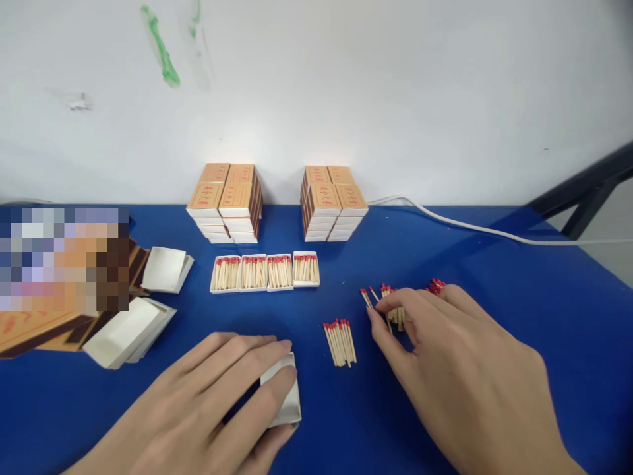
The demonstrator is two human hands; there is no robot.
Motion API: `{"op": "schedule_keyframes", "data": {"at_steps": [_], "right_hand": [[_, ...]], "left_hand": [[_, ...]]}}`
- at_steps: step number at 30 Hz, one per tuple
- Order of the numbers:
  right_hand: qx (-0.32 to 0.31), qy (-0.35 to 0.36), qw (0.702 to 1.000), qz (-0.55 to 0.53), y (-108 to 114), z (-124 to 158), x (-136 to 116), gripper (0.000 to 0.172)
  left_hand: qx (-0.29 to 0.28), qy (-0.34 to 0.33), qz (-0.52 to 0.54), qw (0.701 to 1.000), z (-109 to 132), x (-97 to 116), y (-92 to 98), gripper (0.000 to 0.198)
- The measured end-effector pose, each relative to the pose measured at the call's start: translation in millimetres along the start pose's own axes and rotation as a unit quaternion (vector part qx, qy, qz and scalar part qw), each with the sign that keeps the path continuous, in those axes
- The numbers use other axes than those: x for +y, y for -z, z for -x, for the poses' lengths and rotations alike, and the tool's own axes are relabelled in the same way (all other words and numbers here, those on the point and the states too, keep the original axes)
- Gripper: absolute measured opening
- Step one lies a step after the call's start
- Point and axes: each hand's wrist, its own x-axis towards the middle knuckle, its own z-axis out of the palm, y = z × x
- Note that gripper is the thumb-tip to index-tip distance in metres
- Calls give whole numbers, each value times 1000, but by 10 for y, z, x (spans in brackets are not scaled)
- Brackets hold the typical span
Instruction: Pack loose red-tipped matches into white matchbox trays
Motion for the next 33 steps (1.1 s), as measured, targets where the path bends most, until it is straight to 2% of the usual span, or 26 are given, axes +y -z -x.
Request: {"op": "schedule_keyframes", "data": {"at_steps": [6,16,33], "right_hand": [[-20,7,999,-29,19,5,1,36],[-63,11,995,-75,89,34,7,23],[-75,29,987,-141,113,69,7,12]], "left_hand": [[-6,8,2,1000,6,13,10,26],[-6,10,3,1000,-22,7,13,25],[-1,7,-4,1000,-22,17,9,25]]}}
